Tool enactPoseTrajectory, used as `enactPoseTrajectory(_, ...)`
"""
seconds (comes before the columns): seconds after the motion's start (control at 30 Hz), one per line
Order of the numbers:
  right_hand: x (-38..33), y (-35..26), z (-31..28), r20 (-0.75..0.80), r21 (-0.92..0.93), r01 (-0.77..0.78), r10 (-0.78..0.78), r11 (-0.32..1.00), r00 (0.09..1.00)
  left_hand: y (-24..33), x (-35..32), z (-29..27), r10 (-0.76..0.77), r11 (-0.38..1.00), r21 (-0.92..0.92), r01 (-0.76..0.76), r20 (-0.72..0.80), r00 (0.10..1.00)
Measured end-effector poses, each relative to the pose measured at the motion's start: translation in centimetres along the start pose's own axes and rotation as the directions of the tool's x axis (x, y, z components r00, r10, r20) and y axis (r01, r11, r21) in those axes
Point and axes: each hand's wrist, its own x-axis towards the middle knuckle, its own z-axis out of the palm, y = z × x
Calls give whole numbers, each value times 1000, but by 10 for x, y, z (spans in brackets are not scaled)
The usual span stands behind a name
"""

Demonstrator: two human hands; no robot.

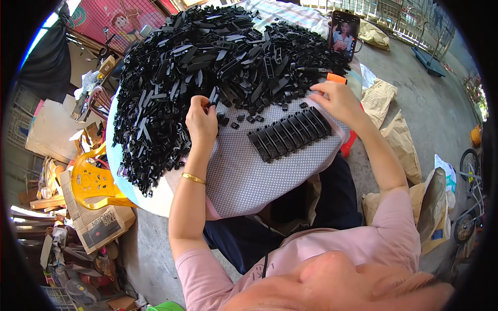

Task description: Manually assembling small black plastic components into a continuous strip.

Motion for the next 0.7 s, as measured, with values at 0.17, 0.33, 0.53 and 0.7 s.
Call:
enactPoseTrajectory(0.17,27,7,28,196,-199,19,20,980,980,3,-5,-7,-275,647,-658,386,271,923)
enactPoseTrajectory(0.33,35,3,31,254,-202,15,38,979,966,8,-7,-16,-243,151,-818,556,514,823)
enactPoseTrajectory(0.53,33,2,36,139,-211,74,-45,975,989,19,-13,-16,-166,112,-798,592,572,803)
enactPoseTrajectory(0.7,36,-3,36,40,-41,96,-94,995,995,28,-17,-18,-83,100,-770,630,625,776)
